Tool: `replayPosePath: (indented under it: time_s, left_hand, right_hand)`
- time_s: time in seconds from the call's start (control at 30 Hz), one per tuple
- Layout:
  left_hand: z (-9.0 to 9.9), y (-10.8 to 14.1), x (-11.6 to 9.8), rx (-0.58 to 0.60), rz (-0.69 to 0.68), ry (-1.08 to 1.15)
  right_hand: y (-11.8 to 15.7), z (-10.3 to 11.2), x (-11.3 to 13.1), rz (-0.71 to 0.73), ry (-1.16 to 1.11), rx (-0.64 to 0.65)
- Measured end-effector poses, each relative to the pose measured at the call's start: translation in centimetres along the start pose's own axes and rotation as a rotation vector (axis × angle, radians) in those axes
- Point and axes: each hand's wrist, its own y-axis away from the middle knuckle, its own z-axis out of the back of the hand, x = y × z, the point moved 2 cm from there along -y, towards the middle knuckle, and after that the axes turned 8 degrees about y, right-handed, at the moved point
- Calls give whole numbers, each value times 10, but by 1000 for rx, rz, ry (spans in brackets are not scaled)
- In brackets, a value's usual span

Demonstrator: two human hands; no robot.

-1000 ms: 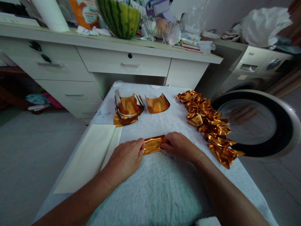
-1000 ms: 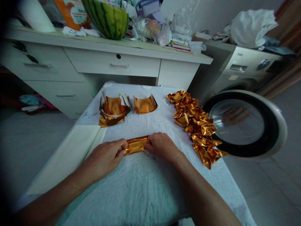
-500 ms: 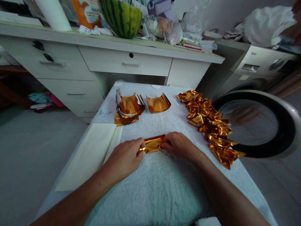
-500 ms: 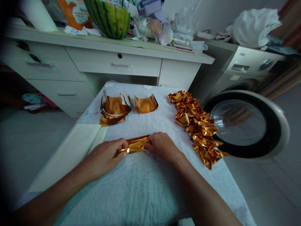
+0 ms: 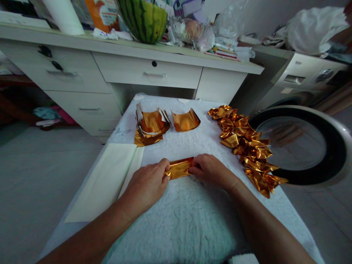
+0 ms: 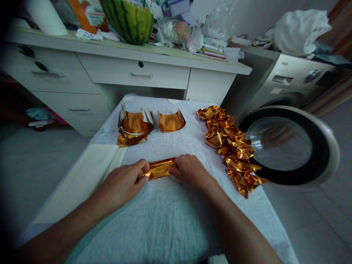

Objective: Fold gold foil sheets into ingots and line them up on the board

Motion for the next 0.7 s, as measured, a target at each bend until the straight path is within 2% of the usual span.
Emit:
replayPosePath:
  time_s: [0.37, 0.7]
  left_hand:
    - [-1, 1, 2, -15, -14, 68]
    - [-1, 0, 3, -18, 7, 20]
  right_hand:
    - [-1, 0, -1, 5, -31, 0]
    - [0, 1, 0, 5, -13, 1]
